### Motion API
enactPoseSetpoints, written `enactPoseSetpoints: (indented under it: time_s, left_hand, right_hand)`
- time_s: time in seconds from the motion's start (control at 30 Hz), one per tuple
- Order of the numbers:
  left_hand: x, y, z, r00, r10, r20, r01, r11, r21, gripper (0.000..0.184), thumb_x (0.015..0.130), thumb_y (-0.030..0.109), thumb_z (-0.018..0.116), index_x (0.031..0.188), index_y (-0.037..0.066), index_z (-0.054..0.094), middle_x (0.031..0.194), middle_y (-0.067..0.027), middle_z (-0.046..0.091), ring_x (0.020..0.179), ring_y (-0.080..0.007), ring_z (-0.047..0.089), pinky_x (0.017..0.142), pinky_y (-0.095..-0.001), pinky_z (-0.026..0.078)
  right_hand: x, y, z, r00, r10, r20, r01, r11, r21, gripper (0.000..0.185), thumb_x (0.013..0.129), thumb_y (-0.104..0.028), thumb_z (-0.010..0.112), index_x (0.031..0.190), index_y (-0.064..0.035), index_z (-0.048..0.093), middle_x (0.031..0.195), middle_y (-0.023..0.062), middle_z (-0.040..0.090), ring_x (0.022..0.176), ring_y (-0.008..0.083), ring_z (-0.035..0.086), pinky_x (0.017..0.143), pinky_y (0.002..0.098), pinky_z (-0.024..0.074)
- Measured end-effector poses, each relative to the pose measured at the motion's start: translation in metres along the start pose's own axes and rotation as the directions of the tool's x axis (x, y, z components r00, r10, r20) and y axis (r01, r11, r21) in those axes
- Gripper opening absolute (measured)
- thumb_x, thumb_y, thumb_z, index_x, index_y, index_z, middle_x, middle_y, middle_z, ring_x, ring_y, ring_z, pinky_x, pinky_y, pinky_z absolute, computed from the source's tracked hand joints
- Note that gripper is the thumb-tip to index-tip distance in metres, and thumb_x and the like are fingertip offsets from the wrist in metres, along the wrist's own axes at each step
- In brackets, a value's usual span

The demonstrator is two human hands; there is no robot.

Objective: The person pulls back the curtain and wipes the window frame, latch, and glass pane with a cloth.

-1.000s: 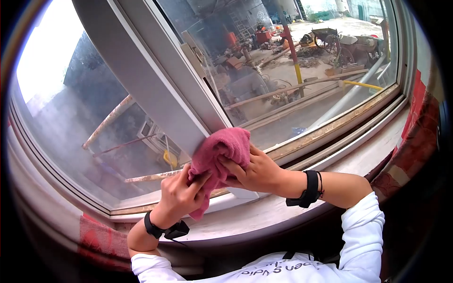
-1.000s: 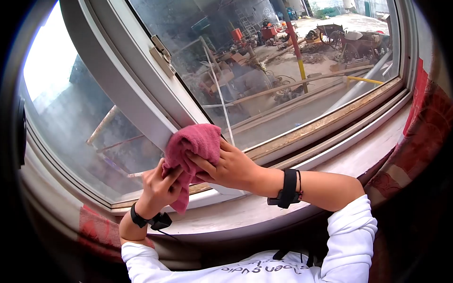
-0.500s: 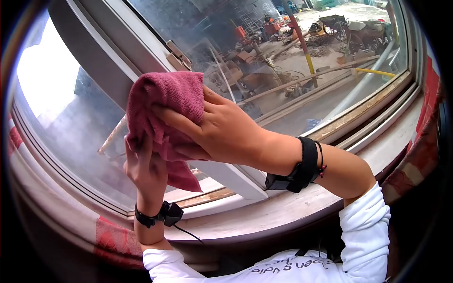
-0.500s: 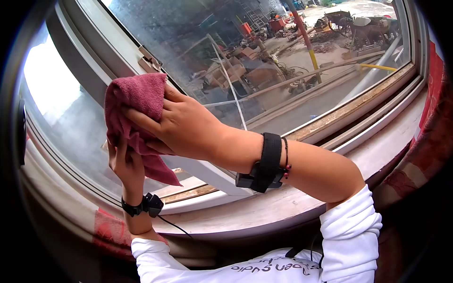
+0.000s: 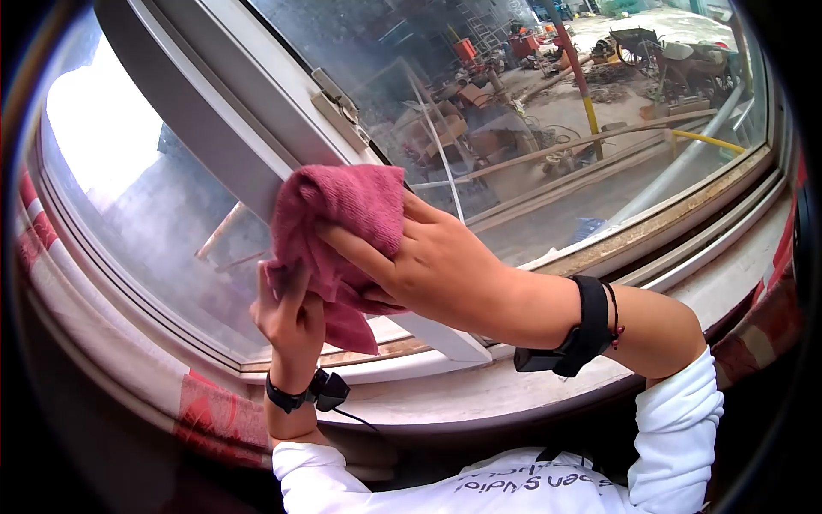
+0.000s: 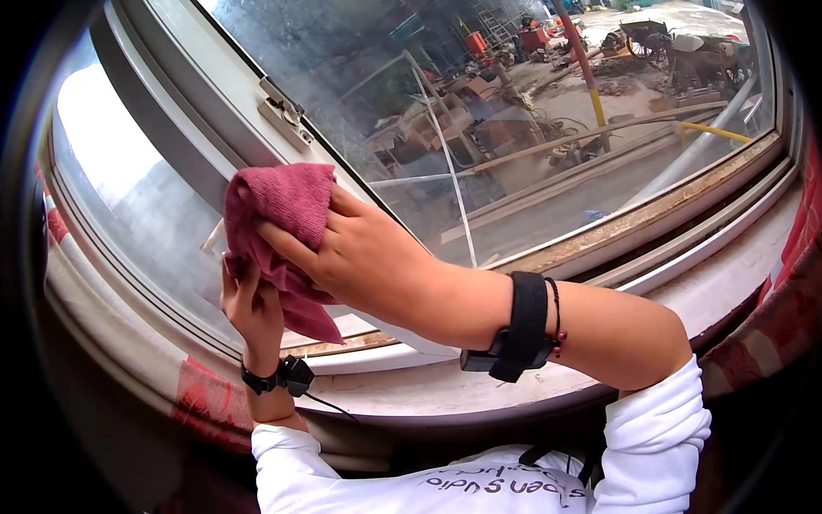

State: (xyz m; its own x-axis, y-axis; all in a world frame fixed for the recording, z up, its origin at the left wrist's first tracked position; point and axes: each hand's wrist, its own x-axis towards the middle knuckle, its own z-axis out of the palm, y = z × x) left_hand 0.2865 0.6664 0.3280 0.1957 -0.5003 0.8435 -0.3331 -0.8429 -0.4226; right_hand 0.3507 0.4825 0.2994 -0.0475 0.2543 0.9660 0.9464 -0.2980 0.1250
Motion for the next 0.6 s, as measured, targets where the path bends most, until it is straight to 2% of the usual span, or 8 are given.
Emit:
enactPoseSetpoints:
  time_s: [0.07, 0.1, 0.17, 0.33, 0.37, 0.47, 0.53, 0.6]
  left_hand:
    - [0.026, -0.019, -0.003, 0.991, -0.075, -0.111, 0.081, 0.995, 0.049, 0.040, 0.061, -0.010, 0.044, 0.095, 0.001, 0.060, 0.102, -0.0238, 0.052, 0.082, -0.0335, 0.056, 0.071, -0.0330, 0.044]
    - [0.043, -0.023, -0.006, 0.985, -0.116, -0.128, 0.122, 0.992, 0.039, 0.037, 0.065, -0.010, 0.043, 0.096, 0.001, 0.060, 0.103, -0.0214, 0.053, 0.089, -0.0326, 0.054, 0.076, -0.0339, 0.043]
    - [0.062, -0.031, -0.010, 0.962, -0.213, -0.169, 0.205, 0.977, -0.062, 0.030, 0.070, -0.007, 0.046, 0.096, 0.000, 0.059, 0.101, -0.0211, 0.054, 0.090, -0.0334, 0.054, 0.076, -0.0340, 0.043]
    - [0.031, -0.013, 0.005, 0.957, -0.236, -0.169, 0.246, 0.968, 0.043, 0.026, 0.071, -0.006, 0.048, 0.095, -0.003, 0.058, 0.102, -0.0239, 0.053, 0.089, -0.0351, 0.054, 0.075, -0.0343, 0.043]
    - [0.015, -0.004, 0.009, 0.973, -0.169, -0.158, 0.175, 0.984, 0.025, 0.028, 0.068, -0.007, 0.047, 0.093, -0.003, 0.058, 0.101, -0.0253, 0.052, 0.087, -0.0357, 0.054, 0.072, -0.0337, 0.044]
    - [-0.032, 0.019, 0.014, 0.998, -0.031, 0.046, 0.037, 0.989, -0.142, 0.029, 0.054, -0.005, 0.050, 0.082, -0.003, 0.059, 0.087, -0.0243, 0.053, 0.060, -0.0337, 0.056, 0.053, -0.0325, 0.046]
    - [-0.053, 0.031, 0.021, 0.995, 0.016, 0.103, 0.008, 0.972, -0.234, 0.029, 0.051, -0.004, 0.053, 0.079, 0.001, 0.060, 0.083, -0.0189, 0.053, 0.058, -0.0286, 0.055, 0.048, -0.0302, 0.044]
    - [-0.047, 0.027, 0.018, 0.993, 0.045, 0.114, -0.023, 0.981, -0.191, 0.031, 0.050, -0.004, 0.053, 0.080, 0.003, 0.061, 0.079, -0.0158, 0.051, 0.054, -0.0268, 0.053, 0.045, -0.0297, 0.042]
  right_hand:
    - [0.043, 0.013, 0.005, 0.983, -0.062, -0.175, 0.062, 0.998, -0.005, 0.060, 0.064, -0.025, 0.063, 0.116, -0.0048, 0.040, 0.092, 0.0108, 0.056, 0.093, 0.0270, 0.053, 0.093, 0.0370, 0.0323]
    - [0.060, 0.018, 0.007, 0.962, -0.098, -0.254, 0.087, 0.995, -0.053, 0.049, 0.066, -0.019, 0.058, 0.111, -0.0036, 0.044, 0.084, 0.0098, 0.057, 0.086, 0.0242, 0.054, 0.090, 0.0360, 0.0328]
    - [0.082, 0.023, 0.004, 0.951, -0.109, -0.289, 0.099, 0.994, -0.048, 0.039, 0.069, -0.014, 0.051, 0.106, -0.0023, 0.047, 0.073, 0.0084, 0.058, 0.078, 0.0231, 0.056, 0.087, 0.0340, 0.0335]
    - [0.060, 0.021, 0.016, 0.905, -0.118, -0.409, 0.141, 0.990, 0.025, 0.036, 0.069, -0.013, 0.053, 0.103, -0.0023, 0.048, 0.081, 0.0105, 0.057, 0.082, 0.0263, 0.055, 0.087, 0.0362, 0.0350]
    - [0.041, 0.015, 0.015, 0.947, -0.084, -0.311, 0.107, 0.993, 0.057, 0.038, 0.068, -0.012, 0.053, 0.105, -0.0027, 0.047, 0.082, 0.0099, 0.057, 0.083, 0.0274, 0.054, 0.087, 0.0362, 0.0361]
    - [-0.031, -0.007, 0.006, 1.000, 0.012, -0.007, -0.011, 0.997, 0.075, 0.046, 0.068, -0.012, 0.053, 0.112, -0.0033, 0.045, 0.101, 0.0143, 0.053, 0.096, 0.0293, 0.051, 0.090, 0.0391, 0.0351]
    - [-0.053, -0.018, 0.002, 0.994, 0.029, 0.103, -0.034, 0.999, 0.042, 0.049, 0.069, -0.013, 0.054, 0.116, -0.0017, 0.042, 0.104, 0.0149, 0.051, 0.097, 0.0296, 0.051, 0.091, 0.0412, 0.0343]
    - [-0.048, -0.018, 0.005, 0.995, 0.066, 0.075, -0.072, 0.994, 0.080, 0.053, 0.069, -0.012, 0.054, 0.118, -0.0002, 0.039, 0.101, 0.0155, 0.052, 0.096, 0.0284, 0.051, 0.090, 0.0407, 0.0344]
